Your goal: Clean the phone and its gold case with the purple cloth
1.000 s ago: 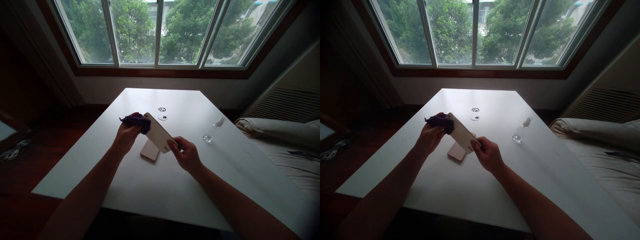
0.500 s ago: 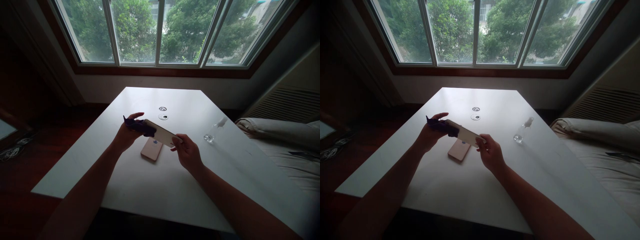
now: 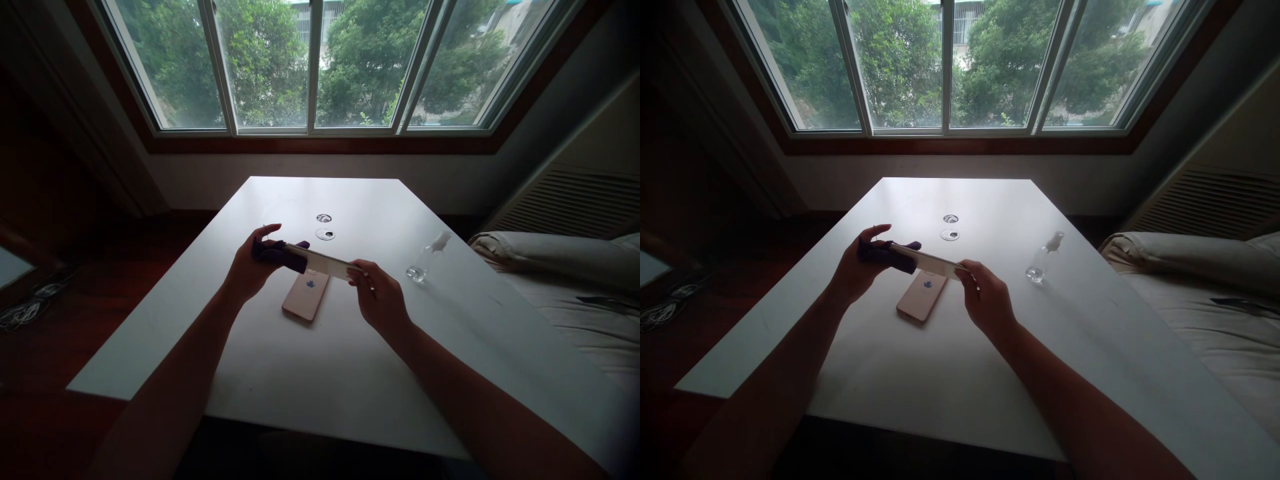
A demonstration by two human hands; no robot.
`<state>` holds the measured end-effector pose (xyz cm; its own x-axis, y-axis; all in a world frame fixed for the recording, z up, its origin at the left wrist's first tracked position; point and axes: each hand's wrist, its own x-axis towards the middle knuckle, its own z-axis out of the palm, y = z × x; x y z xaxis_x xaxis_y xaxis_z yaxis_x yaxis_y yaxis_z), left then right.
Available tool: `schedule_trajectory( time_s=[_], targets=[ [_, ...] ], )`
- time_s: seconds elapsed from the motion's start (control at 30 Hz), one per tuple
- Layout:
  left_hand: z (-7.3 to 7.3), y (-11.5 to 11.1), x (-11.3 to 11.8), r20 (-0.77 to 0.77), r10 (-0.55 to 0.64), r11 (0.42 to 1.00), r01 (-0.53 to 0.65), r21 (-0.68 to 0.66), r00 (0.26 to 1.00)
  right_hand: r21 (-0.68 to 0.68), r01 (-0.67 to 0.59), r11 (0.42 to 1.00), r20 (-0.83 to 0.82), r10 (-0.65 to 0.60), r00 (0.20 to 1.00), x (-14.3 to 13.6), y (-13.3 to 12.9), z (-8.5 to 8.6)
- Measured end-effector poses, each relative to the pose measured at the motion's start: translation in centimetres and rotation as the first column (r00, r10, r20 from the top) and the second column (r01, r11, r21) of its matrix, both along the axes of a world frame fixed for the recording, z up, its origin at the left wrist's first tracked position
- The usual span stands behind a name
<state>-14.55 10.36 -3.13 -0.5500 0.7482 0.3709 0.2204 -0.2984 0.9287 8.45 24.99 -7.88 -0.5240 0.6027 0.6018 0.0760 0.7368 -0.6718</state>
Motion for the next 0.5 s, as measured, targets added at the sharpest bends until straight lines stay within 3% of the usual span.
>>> schedule_trajectory(
  time_s=[0.13, 0.33, 0.5],
  targets=[
    [0.2, -0.2, -0.5, -0.071, 0.018, 1.0, -0.018, -0.004, 0.997, 0.068, 0.039, 0.997, 0.011, -0.04, 0.999, 0.3, 0.3, 0.5],
    [0.2, -0.2, -1.0, 0.007, 0.066, 0.996, -0.066, 0.06, 0.998, -0.11, 0.048, 0.993, -0.078, -0.056, 0.995, 0.1, 0.4, 0.1],
    [-0.2, -0.1, -1.9, 0.035, 0.204, 0.972, -0.207, 0.112, 0.978, -0.011, 0.104, 0.995, 0.0, -0.104, 0.995, 0.1, 0.1, -0.1]
  ],
)
